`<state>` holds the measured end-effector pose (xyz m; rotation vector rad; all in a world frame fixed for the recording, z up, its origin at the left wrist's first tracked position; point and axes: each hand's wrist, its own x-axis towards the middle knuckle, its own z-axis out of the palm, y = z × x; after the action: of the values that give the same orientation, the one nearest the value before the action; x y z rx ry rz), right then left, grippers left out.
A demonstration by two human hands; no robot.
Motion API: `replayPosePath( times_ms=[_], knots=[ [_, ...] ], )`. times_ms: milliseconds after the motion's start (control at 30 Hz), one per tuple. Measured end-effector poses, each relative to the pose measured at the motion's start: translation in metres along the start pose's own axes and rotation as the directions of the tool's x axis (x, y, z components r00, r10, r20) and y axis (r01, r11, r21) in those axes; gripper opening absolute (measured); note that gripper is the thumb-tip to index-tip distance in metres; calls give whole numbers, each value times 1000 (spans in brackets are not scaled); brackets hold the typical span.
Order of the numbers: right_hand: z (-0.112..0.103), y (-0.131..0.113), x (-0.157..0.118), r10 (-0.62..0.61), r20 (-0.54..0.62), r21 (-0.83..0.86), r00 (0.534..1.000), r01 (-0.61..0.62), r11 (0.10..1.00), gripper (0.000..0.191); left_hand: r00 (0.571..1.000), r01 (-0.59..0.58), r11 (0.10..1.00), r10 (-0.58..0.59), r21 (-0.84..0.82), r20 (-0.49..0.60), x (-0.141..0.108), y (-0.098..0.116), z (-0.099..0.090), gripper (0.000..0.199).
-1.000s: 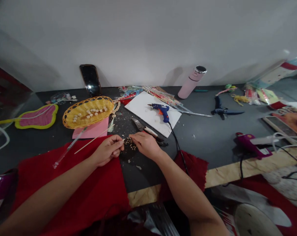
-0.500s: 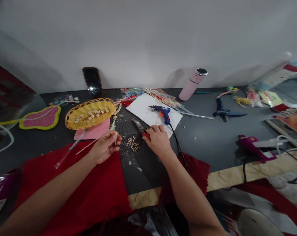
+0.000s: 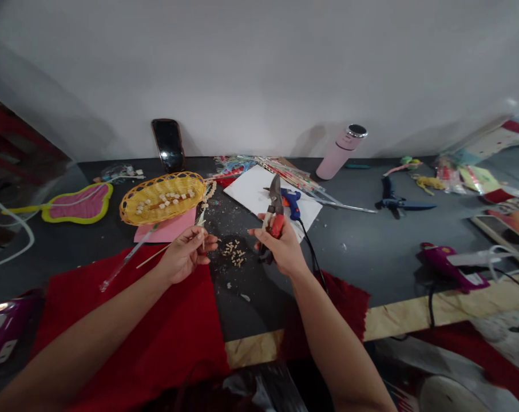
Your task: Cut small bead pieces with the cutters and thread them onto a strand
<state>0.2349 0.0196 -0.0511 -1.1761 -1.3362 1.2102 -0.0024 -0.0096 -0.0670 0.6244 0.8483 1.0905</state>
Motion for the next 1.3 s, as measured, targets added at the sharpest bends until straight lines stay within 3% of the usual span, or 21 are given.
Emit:
replayPosePath(
  times_ms=[100,200,300,400,467,533,767,1300],
  knots=[
    [5,-4,-5,-39,89,41,995,36,999,27,995,-89,996,90,17,-37,2,0,0,21],
    [9,0,-8,-193,178,-241,965,232,942,30,987,-142,989,144,31,-70,3,1,1,21],
    [12,6,-10,-290,337,-559,896,438,704,41,986,-129,992,130,16,-100,4,2,1,24],
    [15,7,-13,-256,489,-716,834,552,429,43,990,-112,994,110,-18,-87,4,3,-2,27],
    [16,6,-14,-223,533,-754,816,578,312,42,991,-107,994,105,-20,-84,6,3,-4,28],
    [17,4,-15,-215,547,-770,809,587,252,41,990,-113,993,111,-15,-92,8,2,-7,26],
    [21,4,-16,-197,574,-772,795,605,194,38,979,-182,983,179,-30,-94,13,-4,-10,23],
    [29,2,-22,-169,581,-773,796,605,190,31,974,-205,979,205,10,-99,14,-8,-10,16]
  ],
)
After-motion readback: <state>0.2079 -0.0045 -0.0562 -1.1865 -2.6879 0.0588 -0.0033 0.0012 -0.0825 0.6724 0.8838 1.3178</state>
